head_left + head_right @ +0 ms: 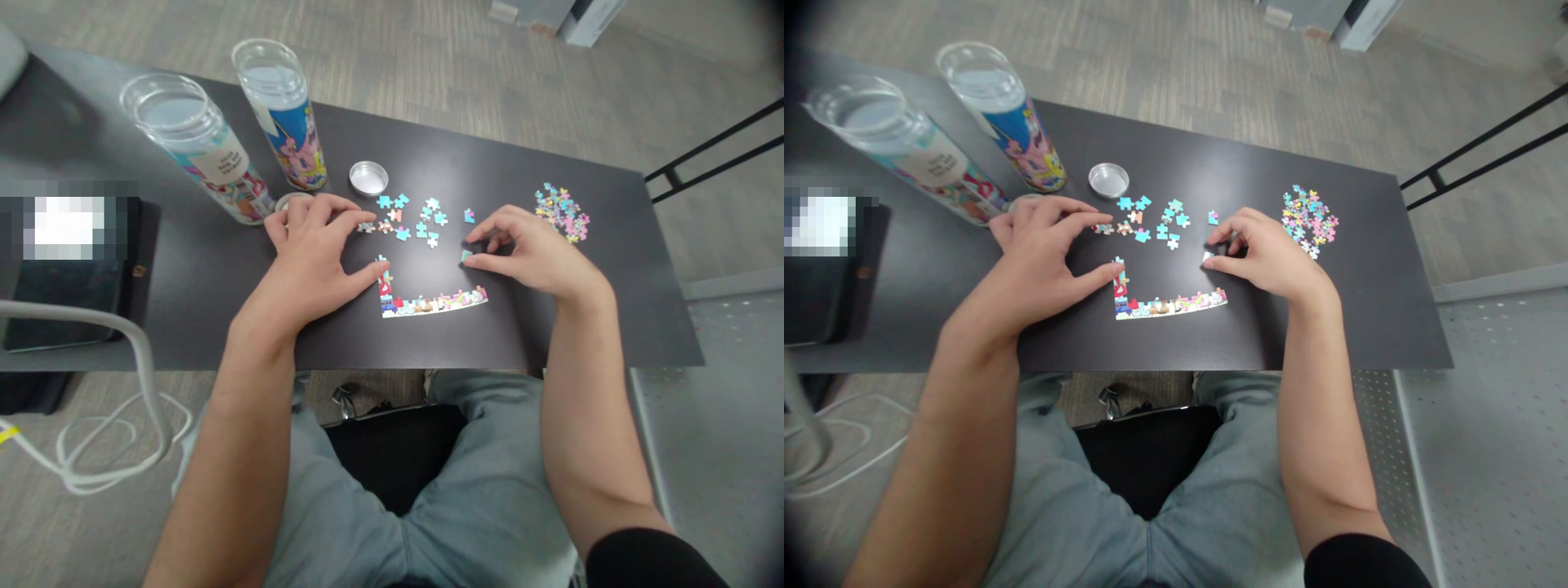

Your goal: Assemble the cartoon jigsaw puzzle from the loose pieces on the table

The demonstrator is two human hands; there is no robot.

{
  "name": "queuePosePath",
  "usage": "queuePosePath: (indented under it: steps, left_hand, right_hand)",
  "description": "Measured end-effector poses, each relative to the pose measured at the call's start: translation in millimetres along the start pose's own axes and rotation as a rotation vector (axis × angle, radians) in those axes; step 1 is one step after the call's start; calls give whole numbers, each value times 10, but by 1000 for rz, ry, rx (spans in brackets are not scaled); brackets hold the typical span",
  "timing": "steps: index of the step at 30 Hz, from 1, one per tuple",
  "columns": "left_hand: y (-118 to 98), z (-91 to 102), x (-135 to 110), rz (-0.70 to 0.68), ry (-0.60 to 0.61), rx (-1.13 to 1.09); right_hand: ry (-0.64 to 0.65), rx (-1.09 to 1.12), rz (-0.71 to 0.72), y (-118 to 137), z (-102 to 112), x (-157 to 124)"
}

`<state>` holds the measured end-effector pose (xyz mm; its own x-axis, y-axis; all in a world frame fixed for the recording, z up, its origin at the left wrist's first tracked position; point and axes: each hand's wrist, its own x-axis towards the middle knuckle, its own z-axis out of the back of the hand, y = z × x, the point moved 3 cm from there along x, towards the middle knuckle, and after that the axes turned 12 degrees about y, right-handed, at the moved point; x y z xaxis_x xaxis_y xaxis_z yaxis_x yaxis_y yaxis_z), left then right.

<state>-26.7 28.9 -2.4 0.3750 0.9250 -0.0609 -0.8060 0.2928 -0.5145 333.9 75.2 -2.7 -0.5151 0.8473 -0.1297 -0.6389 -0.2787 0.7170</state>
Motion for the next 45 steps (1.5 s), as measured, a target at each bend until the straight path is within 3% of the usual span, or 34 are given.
queuePosePath:
  steps: [11, 22, 30, 35, 39, 45]
  left_hand:
    - [-5, 35, -14, 15, 0, -11]
    - [-28, 50, 6, 21, -15, -29]
    - [-21, 39, 40, 17, -10, -38]
    - [-14, 36, 19, -3, 3, -31]
    - [-5, 27, -9, -11, 22, -27]
    - [-10, 20, -33, 0, 25, -29]
  right_hand:
    - [51, -33, -14, 111, -94, -27]
    - [-72, -164, 10, 51, -63, -133]
    - [-34, 13, -42, 88, -115, -140]
    - [-30, 148, 69, 374, -211, 32]
    - [-3, 141, 129, 638, -418, 288]
    - [-23, 112, 149, 772, -691, 573]
